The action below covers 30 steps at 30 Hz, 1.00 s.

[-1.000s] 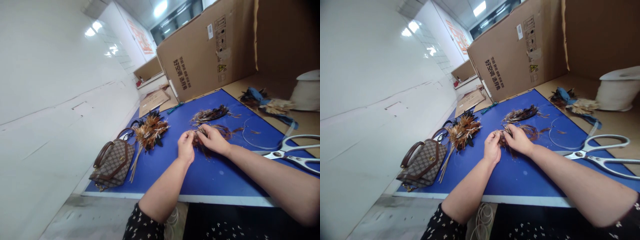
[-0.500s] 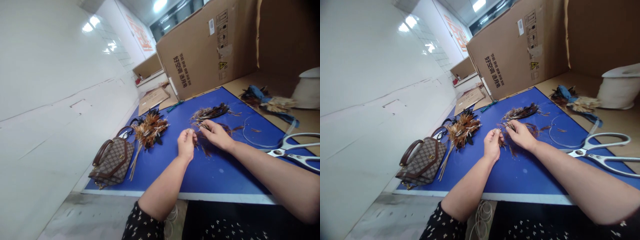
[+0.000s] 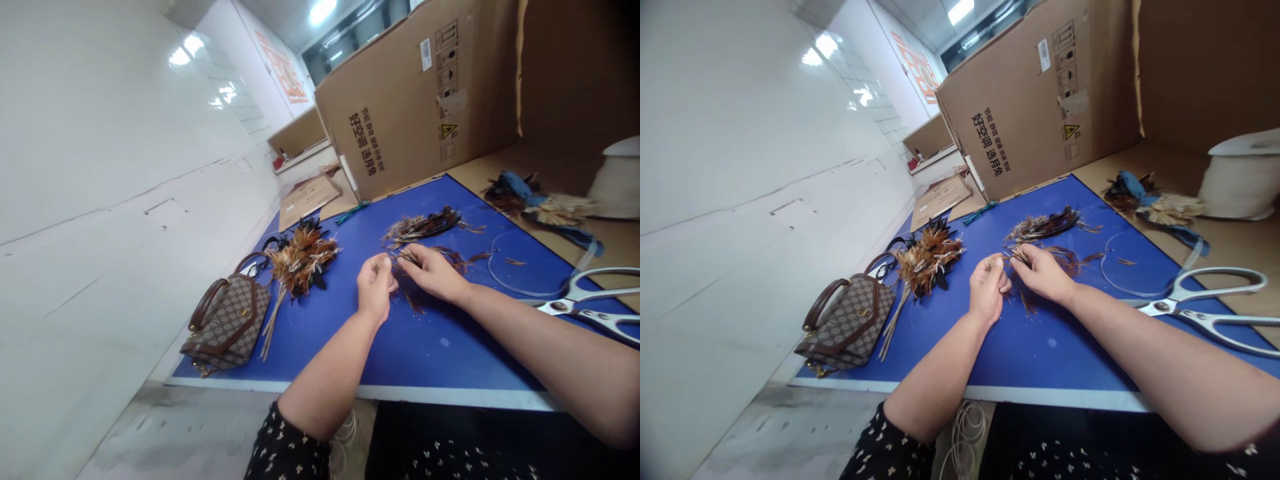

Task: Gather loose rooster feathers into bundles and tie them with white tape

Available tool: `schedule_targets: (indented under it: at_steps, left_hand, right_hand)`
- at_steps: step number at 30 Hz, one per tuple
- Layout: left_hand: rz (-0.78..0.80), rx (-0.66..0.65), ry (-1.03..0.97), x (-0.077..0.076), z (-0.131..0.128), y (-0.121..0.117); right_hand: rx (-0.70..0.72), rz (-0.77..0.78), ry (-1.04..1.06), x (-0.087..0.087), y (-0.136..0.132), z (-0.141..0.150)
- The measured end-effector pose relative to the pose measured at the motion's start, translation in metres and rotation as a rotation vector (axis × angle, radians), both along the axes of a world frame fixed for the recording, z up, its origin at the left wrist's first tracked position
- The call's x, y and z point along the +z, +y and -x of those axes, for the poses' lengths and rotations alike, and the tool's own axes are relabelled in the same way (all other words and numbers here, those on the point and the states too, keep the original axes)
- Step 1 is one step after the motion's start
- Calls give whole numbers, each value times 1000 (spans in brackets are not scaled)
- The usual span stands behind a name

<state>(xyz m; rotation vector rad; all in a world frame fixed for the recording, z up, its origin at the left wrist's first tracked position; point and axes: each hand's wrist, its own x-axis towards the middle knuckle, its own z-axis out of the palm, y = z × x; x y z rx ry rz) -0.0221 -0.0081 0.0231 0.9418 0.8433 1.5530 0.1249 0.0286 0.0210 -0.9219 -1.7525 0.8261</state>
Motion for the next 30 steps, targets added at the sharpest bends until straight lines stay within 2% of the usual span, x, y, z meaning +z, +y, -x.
schedule_targets:
  at_steps: [5, 11, 14, 16, 18, 23, 30]
  left_hand:
    - [39, 58, 6, -3, 3, 5]
    - [52, 176, 40, -2, 12, 10]
    - [132, 203, 158, -2, 16, 10]
    - [181, 170, 233, -3, 17, 9]
    - [187, 106, 218, -4, 16, 8]
    - [73, -35, 66, -3, 12, 5]
    - [-5, -122, 75, -4, 6, 4]
  right_hand:
    - [74, 12, -42, 1, -2, 0]
    - [-44, 38, 15, -2, 3, -3]
    - [-102, 47, 32, -4, 5, -4]
    - [-101, 50, 38, -4, 4, -3]
    - [-83, 52, 39, -3, 4, -3]
    - [-34, 67, 33, 0, 1, -2]
    - [96, 95, 45, 3, -4, 1]
